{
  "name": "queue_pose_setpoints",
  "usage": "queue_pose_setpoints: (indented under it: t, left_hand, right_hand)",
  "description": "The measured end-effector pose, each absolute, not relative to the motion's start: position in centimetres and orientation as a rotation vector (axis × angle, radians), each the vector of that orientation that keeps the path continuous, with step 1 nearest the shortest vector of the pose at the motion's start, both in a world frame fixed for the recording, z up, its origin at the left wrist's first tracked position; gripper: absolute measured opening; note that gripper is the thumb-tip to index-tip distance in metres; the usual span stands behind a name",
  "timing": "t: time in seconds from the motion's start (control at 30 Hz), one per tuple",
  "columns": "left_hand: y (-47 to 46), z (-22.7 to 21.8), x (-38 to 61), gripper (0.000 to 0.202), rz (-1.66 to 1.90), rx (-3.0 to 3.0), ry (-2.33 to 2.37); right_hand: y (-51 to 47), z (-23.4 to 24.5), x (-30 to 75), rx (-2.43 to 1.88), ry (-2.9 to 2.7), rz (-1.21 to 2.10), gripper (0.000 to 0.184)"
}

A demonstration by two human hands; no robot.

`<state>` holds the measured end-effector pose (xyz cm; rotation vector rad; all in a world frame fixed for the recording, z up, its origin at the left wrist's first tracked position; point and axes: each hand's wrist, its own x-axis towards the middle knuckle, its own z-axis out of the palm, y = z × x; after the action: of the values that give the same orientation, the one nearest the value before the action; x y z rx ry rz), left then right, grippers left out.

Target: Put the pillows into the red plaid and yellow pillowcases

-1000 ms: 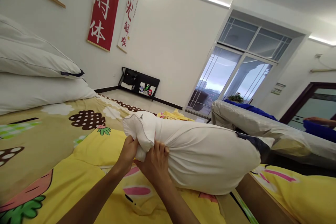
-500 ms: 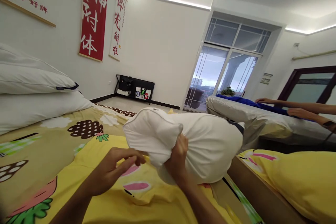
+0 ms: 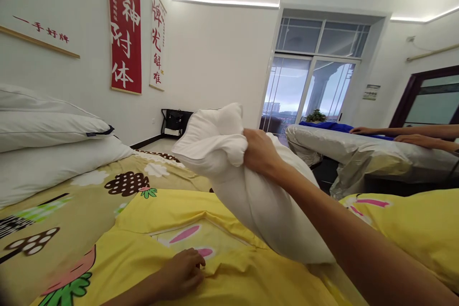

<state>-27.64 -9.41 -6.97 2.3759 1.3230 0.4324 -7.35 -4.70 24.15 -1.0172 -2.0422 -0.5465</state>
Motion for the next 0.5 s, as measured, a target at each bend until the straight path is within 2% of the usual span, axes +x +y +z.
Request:
queue_pose_setpoints:
  t: [0.13,0.37,0.5]
  left_hand:
    - [-9.4,-5.2,-28.3,0.025,0.422,2.142,1.277]
    - [-10.8,-4.6,-32.0,0.028,0.446,2.128,1.123]
    - [-12.0,-3.9,-35.7,0.028,0.55,2.157,1.416]
  right_hand:
    - [-3.3,21.1,-11.4,-1.211,-2.395,-0.501,0.008]
    - [-0.9,5.4,-15.9,-1.3,-2.801,-0.135,0.012]
    - [0.1,2.1,-16.7,-1.272,-2.843,-0.085,0.016]
